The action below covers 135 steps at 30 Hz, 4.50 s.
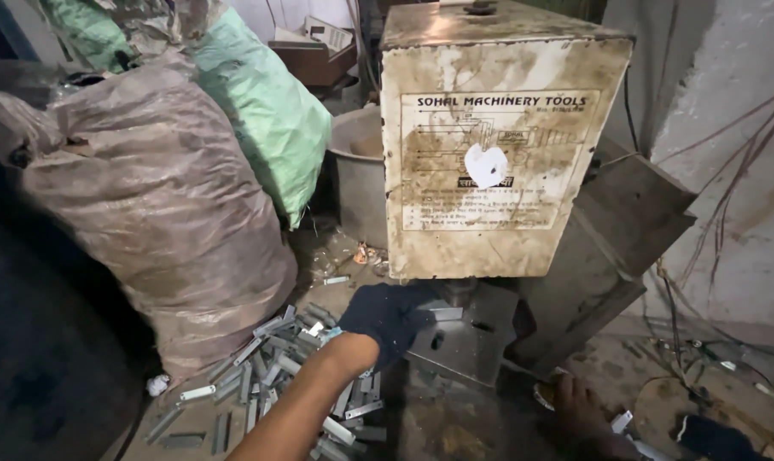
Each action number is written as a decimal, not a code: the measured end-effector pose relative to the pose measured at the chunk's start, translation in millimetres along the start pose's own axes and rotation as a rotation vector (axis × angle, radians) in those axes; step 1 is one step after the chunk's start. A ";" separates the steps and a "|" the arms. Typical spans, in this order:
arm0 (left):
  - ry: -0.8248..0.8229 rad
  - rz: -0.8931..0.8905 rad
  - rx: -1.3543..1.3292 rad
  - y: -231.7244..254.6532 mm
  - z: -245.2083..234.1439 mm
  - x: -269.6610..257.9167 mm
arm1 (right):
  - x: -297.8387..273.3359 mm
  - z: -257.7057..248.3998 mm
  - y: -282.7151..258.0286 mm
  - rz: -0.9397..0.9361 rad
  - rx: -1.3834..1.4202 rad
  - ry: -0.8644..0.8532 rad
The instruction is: The recorder uses a manual press machine to stamp small L-shaped metal components picked from a pile on the floor.
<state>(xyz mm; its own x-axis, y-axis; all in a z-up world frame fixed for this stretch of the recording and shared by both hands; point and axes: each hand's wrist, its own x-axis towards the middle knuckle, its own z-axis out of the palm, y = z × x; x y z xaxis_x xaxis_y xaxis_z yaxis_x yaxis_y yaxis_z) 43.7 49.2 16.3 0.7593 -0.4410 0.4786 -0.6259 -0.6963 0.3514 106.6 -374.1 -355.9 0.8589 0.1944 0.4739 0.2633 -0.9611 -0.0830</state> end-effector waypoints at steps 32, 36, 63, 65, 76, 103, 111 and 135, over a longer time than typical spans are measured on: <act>-0.187 -0.544 0.156 79.0 1.3 -25.4 | 59.9 -335.2 -112.8 0.220 -0.201 -0.259; -0.139 -0.428 0.203 65.2 -12.0 -26.8 | 58.3 -329.5 -103.8 0.170 -0.218 -0.218; 0.089 -0.389 0.295 30.9 21.3 -10.7 | 59.7 -303.5 -101.9 0.136 -0.105 -0.162; 0.117 -0.332 0.299 37.0 24.1 -11.3 | 64.8 -308.8 -104.5 0.081 -0.065 -0.102; 0.017 -0.321 0.207 51.2 3.7 -21.7 | 70.7 -309.8 -109.4 0.086 -0.095 -0.097; 0.211 -0.168 0.298 36.1 4.6 -20.5 | 31.7 -174.4 -56.2 0.039 -0.371 -0.055; 0.152 -0.072 0.153 11.4 4.8 -2.6 | 39.2 -176.4 -57.4 -0.252 -0.720 -0.064; 0.028 -0.073 0.236 -15.5 9.6 12.7 | 12.5 -98.3 -85.7 0.259 -0.127 -0.457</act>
<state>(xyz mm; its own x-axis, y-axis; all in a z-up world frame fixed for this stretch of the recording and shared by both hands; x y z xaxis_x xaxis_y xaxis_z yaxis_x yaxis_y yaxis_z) 64.8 49.0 9.2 0.7938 -0.3707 0.4822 -0.5078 -0.8402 0.1901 51.6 -308.5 -256.7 0.9997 -0.0138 0.0200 -0.0132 -0.9996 -0.0261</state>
